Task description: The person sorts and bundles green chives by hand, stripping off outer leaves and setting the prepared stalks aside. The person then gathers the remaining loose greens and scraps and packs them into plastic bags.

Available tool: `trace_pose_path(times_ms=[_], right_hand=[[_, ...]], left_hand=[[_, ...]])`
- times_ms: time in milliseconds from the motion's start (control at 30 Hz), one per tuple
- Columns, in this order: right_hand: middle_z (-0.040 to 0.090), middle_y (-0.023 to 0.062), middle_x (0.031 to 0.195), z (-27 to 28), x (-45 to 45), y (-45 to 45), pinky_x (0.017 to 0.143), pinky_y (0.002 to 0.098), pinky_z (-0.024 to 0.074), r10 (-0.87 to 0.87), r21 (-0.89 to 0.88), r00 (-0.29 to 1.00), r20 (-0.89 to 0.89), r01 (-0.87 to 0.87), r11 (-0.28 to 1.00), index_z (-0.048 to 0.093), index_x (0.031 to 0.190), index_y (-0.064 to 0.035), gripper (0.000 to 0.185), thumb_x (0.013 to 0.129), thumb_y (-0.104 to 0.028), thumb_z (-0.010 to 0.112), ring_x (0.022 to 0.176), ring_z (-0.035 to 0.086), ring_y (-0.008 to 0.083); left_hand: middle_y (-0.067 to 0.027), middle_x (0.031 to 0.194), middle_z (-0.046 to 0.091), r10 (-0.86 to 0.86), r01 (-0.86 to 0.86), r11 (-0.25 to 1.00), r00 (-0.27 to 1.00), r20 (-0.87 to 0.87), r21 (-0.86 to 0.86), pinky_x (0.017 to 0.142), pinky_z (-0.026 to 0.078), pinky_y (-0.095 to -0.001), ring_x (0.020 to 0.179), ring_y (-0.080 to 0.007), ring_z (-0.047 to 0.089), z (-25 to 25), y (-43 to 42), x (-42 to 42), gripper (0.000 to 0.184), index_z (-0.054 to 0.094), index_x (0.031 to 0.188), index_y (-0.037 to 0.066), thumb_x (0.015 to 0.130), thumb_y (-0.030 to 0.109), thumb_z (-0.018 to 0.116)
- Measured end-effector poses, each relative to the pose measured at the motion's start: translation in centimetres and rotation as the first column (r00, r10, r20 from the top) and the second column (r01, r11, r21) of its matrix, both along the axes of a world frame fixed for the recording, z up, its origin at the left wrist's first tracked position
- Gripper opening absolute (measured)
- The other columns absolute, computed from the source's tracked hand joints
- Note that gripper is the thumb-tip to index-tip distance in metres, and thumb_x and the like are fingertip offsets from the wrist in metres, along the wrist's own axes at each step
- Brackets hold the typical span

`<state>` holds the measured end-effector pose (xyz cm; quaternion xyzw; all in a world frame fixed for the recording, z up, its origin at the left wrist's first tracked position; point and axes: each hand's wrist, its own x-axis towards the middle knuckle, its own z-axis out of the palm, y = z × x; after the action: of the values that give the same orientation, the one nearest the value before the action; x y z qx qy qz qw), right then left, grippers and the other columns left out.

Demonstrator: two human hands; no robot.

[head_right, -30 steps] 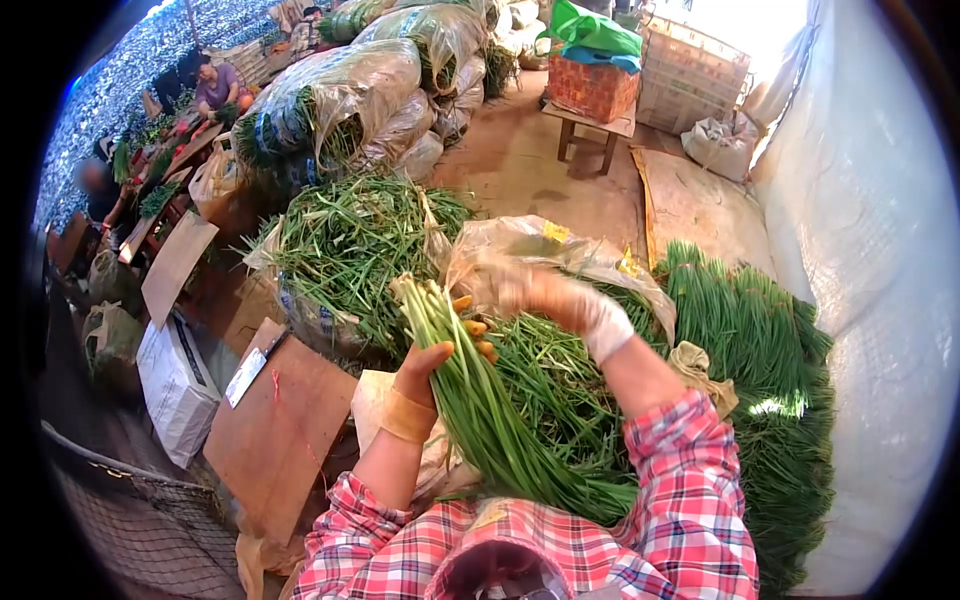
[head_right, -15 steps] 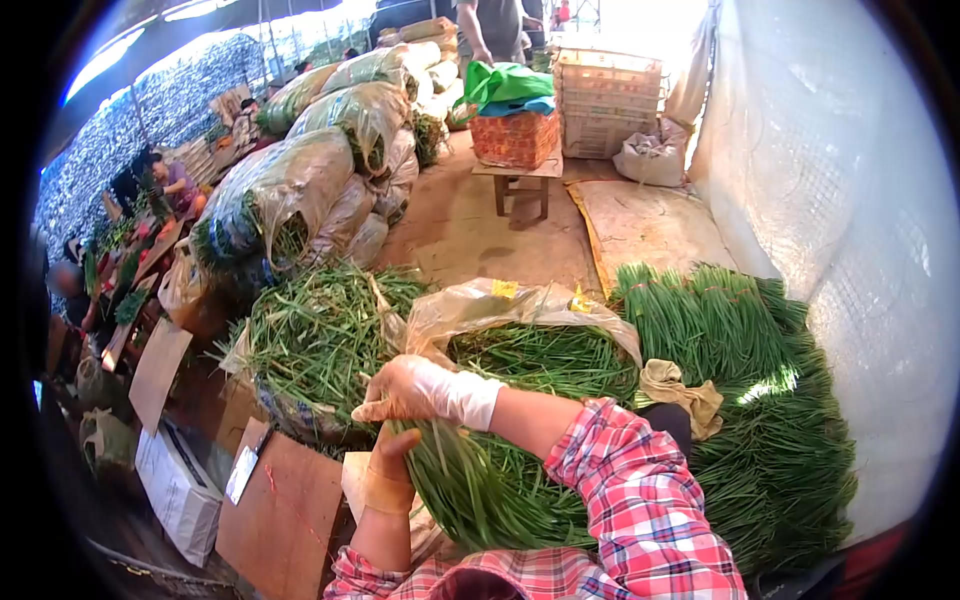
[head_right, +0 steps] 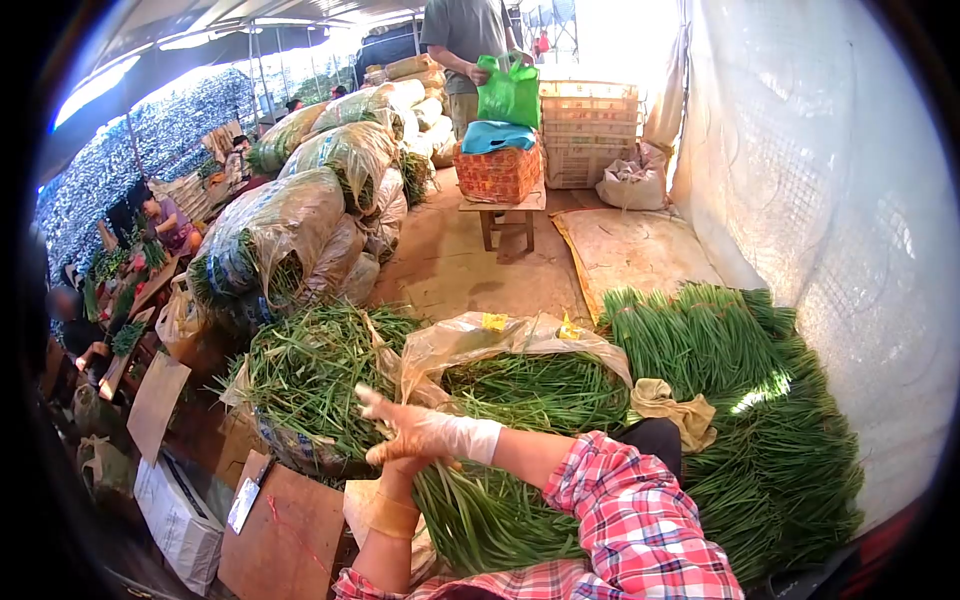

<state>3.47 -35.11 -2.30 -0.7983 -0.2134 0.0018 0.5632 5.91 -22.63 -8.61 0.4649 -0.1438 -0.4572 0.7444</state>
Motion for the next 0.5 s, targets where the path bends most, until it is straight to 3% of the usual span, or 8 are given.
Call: trace_pose_path(times_ms=[67, 167, 200, 233, 267, 300, 400, 500], right_hand=[[0.024, 0.0273, 0.144, -0.6, -0.3, -0.5, 0.108, 0.0419, 0.0244, -0.061, 0.346, 0.996, -0.064, 0.080, 0.935, -0.006, 0.145, -0.0101, 0.115, 0.071, -0.042, 0.076, 0.134, 0.025, 0.0337], [0.020, 0.0256, 0.145, -1.8, -4.0, -1.0, 0.110, 0.0423, 0.0206, -0.042, 0.320, 0.936, -0.350, 0.162, 0.933, -0.007, 0.143, -0.0006, 0.123, 0.066, -0.043, 0.079, 0.136, 0.019, 0.0311], [0.022, 0.0221, 0.146, -2.7, -5.5, 0.0, 0.110, 0.0396, 0.0205, -0.046, 0.284, 0.943, -0.330, 0.146, 0.948, -0.003, 0.144, -0.0009, 0.119, 0.068, -0.044, 0.078, 0.136, 0.020, 0.0288], [0.036, 0.0171, 0.138, -5.1, -6.2, 1.1, 0.105, 0.0363, 0.0285, -0.015, 0.185, 0.953, -0.302, 0.074, 0.980, 0.014, 0.143, -0.0007, 0.106, 0.070, -0.045, 0.076, 0.128, 0.034, 0.0246], [0.053, 0.0123, 0.121, -4.8, -7.2, 2.5, 0.096, 0.0349, 0.0392, 0.069, 0.375, 0.838, -0.541, 0.166, 0.912, 0.040, 0.132, -0.0018, 0.086, 0.069, -0.047, 0.076, 0.112, 0.049, 0.0220], [0.060, 0.0057, 0.100, -5.6, -7.3, 2.4, 0.084, 0.0316, 0.0454, 0.168, 0.486, 0.769, -0.617, 0.205, 0.850, 0.052, 0.119, -0.0032, 0.066, 0.073, -0.046, 0.074, 0.092, 0.056, 0.0146], [0.062, 0.0051, 0.096, -4.6, -8.0, 2.4, 0.077, 0.0301, 0.0482, 0.288, 0.558, 0.722, -0.629, 0.162, 0.813, 0.055, 0.113, -0.0036, 0.057, 0.076, -0.044, 0.072, 0.087, 0.058, 0.0141], [0.060, 0.0051, 0.099, -6.1, -7.9, 2.7, 0.079, 0.0310, 0.0483, 0.400, 0.648, 0.723, -0.563, 0.086, 0.757, 0.051, 0.117, -0.0046, 0.057, 0.078, -0.040, 0.071, 0.091, 0.057, 0.0142]], left_hand=[[-0.0152, 0.081, 0.061, 0.182, -0.181, 0.979, 0.983, -0.007, -0.096, 0.063, 0.054, -0.0364, 0.070, -0.0267, 0.063, 1.3, 1.7, -0.7, 0.032, 0.050, 0.106, -0.003, 0.075, 0.000, 0.059], [-0.0146, 0.087, 0.057, 0.503, -0.508, 0.860, 0.860, -0.084, -0.049, 0.066, 0.055, -0.0386, 0.072, -0.0267, 0.062, 2.9, 2.9, -0.7, 0.035, 0.048, 0.110, -0.002, 0.076, -0.003, 0.057], [-0.0141, 0.084, 0.057, 0.536, -0.554, 0.826, 0.828, -0.162, -0.100, 0.066, 0.055, -0.0401, 0.070, -0.0269, 0.061, 2.5, 3.2, -0.8, 0.036, 0.048, 0.111, -0.001, 0.077, -0.002, 0.057], [-0.0148, 0.084, 0.057, 0.508, -0.523, 0.846, 0.849, -0.143, -0.101, 0.068, 0.055, -0.0408, 0.072, -0.0279, 0.062, 2.7, 3.1, -1.0, 0.038, 0.047, 0.113, -0.002, 0.077, -0.002, 0.057], [-0.0154, 0.084, 0.058, 0.477, -0.490, 0.866, 0.870, -0.124, -0.104, 0.069, 0.055, -0.0415, 0.074, -0.0289, 0.062, 3.1, 3.0, -1.4, 0.039, 0.047, 0.114, -0.002, 0.076, -0.001, 0.057], [-0.0154, 0.084, 0.058, 0.473, -0.486, 0.867, 0.872, -0.124, -0.109, 0.069, 0.055, -0.0415, 0.074, -0.0289, 0.062, 3.9, 3.0, -1.9, 0.039, 0.047, 0.114, -0.002, 0.076, -0.001, 0.057], [-0.0230, 0.100, 0.062, 0.248, -0.246, 0.964, 0.969, 0.000, -0.097, 0.076, 0.054, -0.0419, 0.088, -0.0322, 0.063, 5.4, 3.6, -2.2, 0.049, 0.044, 0.122, -0.001, 0.075, 0.000, 0.059], [-0.0234, 0.101, 0.062, 0.187, -0.182, 0.965, 0.982, 0.008, -0.188, 0.079, 0.053, -0.0418, 0.088, -0.0317, 0.063, 6.4, 3.5, -3.2, 0.053, 0.043, 0.123, -0.001, 0.074, 0.003, 0.062]])
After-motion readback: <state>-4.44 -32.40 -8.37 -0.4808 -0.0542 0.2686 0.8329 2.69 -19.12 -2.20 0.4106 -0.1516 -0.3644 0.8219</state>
